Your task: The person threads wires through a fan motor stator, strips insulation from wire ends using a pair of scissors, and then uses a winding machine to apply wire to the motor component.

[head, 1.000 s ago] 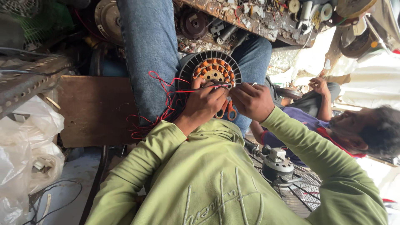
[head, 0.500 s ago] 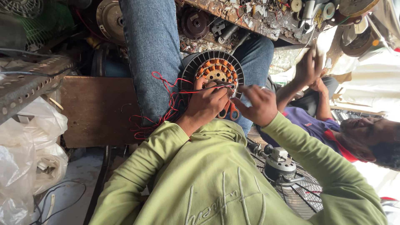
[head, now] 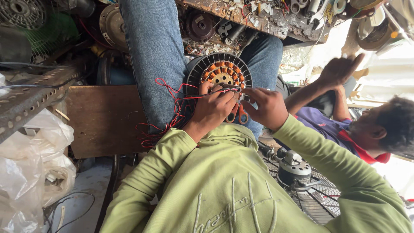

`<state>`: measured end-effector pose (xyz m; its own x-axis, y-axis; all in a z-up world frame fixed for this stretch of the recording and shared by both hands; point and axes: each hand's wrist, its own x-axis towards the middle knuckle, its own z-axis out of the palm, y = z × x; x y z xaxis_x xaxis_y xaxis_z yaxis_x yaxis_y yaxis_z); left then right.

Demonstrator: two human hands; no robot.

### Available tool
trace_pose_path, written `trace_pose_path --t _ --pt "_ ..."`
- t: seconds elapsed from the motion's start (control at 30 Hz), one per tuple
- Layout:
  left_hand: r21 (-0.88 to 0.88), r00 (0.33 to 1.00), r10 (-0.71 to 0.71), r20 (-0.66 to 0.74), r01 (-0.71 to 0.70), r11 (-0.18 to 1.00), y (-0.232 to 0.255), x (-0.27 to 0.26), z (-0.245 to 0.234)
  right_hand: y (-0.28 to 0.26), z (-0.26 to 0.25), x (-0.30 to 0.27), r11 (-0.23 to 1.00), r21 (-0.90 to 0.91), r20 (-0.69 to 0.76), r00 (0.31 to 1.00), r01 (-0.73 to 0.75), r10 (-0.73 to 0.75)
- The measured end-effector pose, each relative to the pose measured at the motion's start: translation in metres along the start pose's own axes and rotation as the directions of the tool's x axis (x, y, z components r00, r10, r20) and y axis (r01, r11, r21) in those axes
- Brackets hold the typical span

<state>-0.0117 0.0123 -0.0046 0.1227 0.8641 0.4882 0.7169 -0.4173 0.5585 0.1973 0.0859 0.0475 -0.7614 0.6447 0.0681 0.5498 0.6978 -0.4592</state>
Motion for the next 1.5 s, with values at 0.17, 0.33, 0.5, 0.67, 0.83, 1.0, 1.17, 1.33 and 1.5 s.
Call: trace_pose_path --t 0.17,0.33,0.5,0.67,0.83,1.0,1.17,1.33,1.5 --pt "0.032 1.000 0.010 -0.023 -0.009 0.999 -0.001 -0.001 0.004 0.021 0.024 -0.004 0.925 0.228 0.145 0.950 -0.304 0.277" --pt "0.012 0.999 0.027 -0.033 -0.026 1.000 -0.001 0.000 0.002 0.020 0.024 -0.011 0.662 0.593 0.185 0.878 -0.458 0.442" --pt "-0.008 1.000 0.013 -0.007 -0.013 1.000 0.000 0.000 0.003 -0.012 -0.003 0.001 0.987 -0.140 -0.048 0.995 0.083 -0.090" --pt "0.025 1.000 0.002 -0.011 -0.002 1.000 -0.002 0.003 0.003 0.004 0.008 0.002 0.978 0.107 0.074 0.982 -0.180 0.173" --pt "0.069 0.999 0.018 -0.043 -0.015 0.998 0.000 0.004 -0.001 0.003 0.008 0.004 0.206 0.608 0.539 0.589 -0.767 0.602" --pt "-0.019 1.000 0.013 -0.017 -0.013 1.000 0.000 0.002 -0.001 0.003 0.004 -0.006 1.000 -0.007 0.000 1.000 0.023 -0.023" --pt "0.045 1.000 0.015 -0.016 -0.015 0.999 0.000 0.002 0.002 0.032 0.033 -0.005 -0.081 0.688 0.628 0.536 -0.721 0.565" --pt "0.008 1.000 -0.004 -0.006 0.004 1.000 -0.001 -0.001 0.004 -0.011 -0.004 0.000 0.773 0.441 0.098 0.881 -0.456 0.464" --pt "0.045 0.999 0.016 -0.035 -0.014 0.999 -0.002 -0.001 0.006 -0.011 0.002 0.002 0.977 -0.206 0.027 0.998 0.061 -0.056"
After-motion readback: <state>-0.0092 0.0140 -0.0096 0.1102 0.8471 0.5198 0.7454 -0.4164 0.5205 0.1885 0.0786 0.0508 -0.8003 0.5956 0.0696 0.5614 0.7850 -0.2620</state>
